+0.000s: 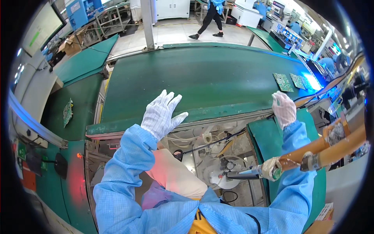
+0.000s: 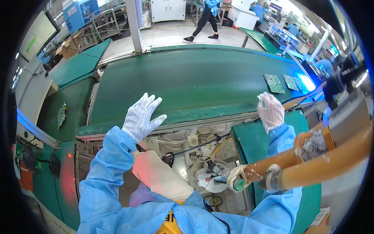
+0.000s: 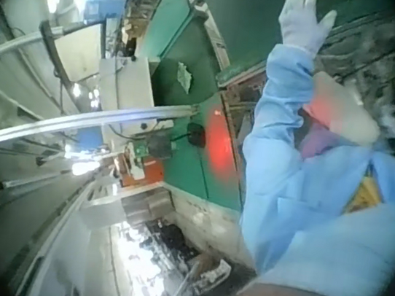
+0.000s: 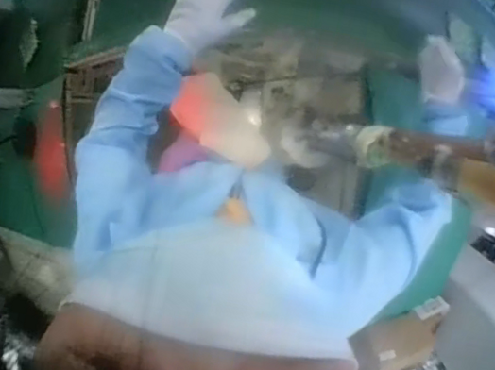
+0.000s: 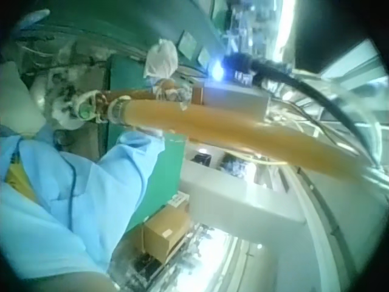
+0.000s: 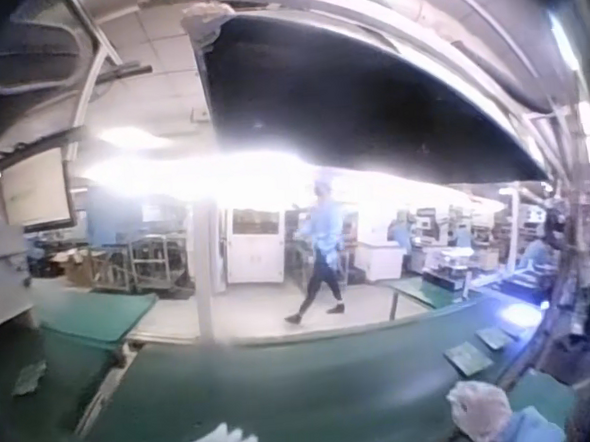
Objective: Secure components on a printed circuit board using an electric screwdriver at a manual assembly station.
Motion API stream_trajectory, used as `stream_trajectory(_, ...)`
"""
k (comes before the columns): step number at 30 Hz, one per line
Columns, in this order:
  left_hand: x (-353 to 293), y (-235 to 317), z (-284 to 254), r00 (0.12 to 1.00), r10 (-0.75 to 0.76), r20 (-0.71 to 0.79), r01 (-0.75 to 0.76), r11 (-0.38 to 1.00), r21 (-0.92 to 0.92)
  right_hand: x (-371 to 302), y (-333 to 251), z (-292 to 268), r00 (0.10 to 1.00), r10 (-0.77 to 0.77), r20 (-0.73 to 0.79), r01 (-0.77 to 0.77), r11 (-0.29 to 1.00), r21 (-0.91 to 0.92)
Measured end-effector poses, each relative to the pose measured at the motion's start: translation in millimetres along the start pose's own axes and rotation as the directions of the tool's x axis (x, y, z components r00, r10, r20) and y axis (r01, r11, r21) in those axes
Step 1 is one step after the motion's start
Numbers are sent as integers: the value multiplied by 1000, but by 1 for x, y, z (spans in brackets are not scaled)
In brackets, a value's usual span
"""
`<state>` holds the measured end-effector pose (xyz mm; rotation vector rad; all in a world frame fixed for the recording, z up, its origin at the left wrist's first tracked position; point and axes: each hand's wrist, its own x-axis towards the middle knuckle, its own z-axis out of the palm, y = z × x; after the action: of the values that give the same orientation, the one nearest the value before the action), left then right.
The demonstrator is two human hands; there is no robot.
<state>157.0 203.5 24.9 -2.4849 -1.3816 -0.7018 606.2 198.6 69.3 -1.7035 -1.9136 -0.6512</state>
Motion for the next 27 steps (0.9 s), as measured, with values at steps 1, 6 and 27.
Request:
stream_trajectory(1,1,1,0,1000,5,-11,-5,1000,16,8,13,10,989,-120,-83,114,991,-77)
stream_trajectory(6,-1,-3,-3,999,-30,-31,30,999,16,44,68,72,967,147,210,-76,948,-310)
stream_trajectory(27,-2,-5,1,993,-97,69,99,995,-17,71,128,132,951,224,212,-69,825,-561)
